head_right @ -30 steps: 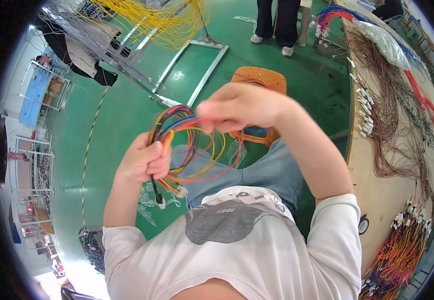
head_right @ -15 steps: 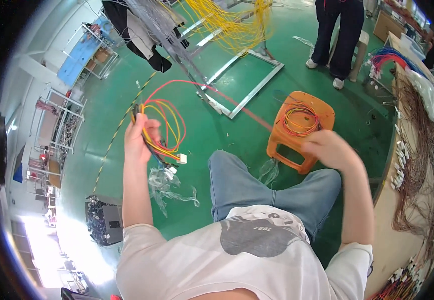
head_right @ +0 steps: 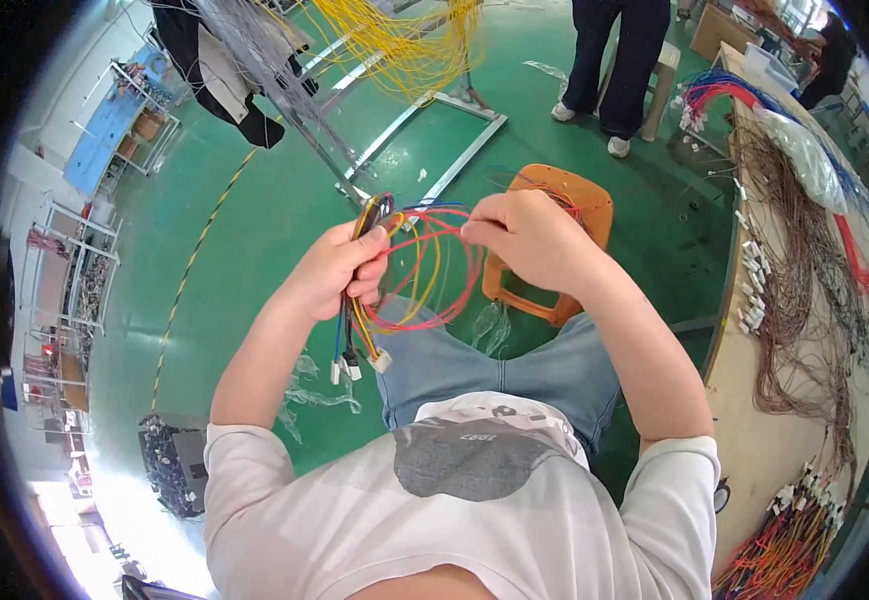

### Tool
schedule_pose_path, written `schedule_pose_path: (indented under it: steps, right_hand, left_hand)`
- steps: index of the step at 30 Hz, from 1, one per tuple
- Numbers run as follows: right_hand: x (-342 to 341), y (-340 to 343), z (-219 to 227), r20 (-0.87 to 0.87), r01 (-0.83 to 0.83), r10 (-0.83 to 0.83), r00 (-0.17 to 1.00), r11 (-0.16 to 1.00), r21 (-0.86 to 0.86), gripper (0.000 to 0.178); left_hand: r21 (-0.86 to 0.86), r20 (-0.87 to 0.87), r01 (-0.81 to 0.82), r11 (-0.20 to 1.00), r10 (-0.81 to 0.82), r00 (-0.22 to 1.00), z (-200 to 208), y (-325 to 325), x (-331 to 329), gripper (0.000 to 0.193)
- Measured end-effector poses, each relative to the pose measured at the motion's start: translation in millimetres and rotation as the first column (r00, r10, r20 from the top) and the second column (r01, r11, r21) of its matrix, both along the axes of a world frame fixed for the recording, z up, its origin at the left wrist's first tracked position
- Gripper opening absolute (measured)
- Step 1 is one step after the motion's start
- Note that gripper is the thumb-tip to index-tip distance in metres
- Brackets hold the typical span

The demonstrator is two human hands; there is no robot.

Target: The worker applies electrical tape to wire bundles and connectors to secure a wire harness.

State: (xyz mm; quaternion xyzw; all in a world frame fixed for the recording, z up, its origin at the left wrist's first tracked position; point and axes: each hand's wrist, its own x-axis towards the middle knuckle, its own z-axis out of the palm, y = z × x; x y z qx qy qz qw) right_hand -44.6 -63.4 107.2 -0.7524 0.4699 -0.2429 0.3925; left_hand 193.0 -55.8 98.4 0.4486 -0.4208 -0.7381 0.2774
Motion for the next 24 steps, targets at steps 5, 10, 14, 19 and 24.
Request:
schedule_pose_path:
  steps: [5, 10, 14, 19, 24]
  right_hand:
    - [0.6, 13.9, 11.1, -0.088, -0.047, 0.031, 0.996, 0.982, -0.184, 0.017]
    - [-3.2, 22.8, 46.2, -0.258, -0.299, 0.194, 0.947, 0.828, -0.474, 0.012]
    - [1.3, -2.5, 50.5, 0.163, -0.651, 0.631, 0.759, 0.743, 0.154, 0.019]
    - [8.6, 14.5, 21.9, 0.451, -0.732, 0.578, 0.680, 0.509, 0.452, 0.027]
    - [4.6, 6.4, 15.1, 0.286, -0.601, 0.531, 0.798, 0.658, 0.453, 0.025]
  left_hand:
    - [-0.092, 0.035, 0.192, 0.977, -0.189, 0.981, 3.2, 5.1, -21.0, 0.019]
    - [-0.214, 0.617, 0.649, 0.730, -0.414, 0.669, 25.9, 15.8, -37.6, 0.024]
    - [-0.459, 0.549, 0.788, 0.411, -0.566, 0.615, 51.5, 41.8, -50.4, 0.030]
    - [-0.762, 0.541, 0.562, 0.322, -0.162, 0.826, 55.8, 71.1, -34.2, 0.025]
    - [-0.777, 0.293, 0.254, 0.576, -0.027, 0.956, 35.4, 71.8, -46.9, 0.032]
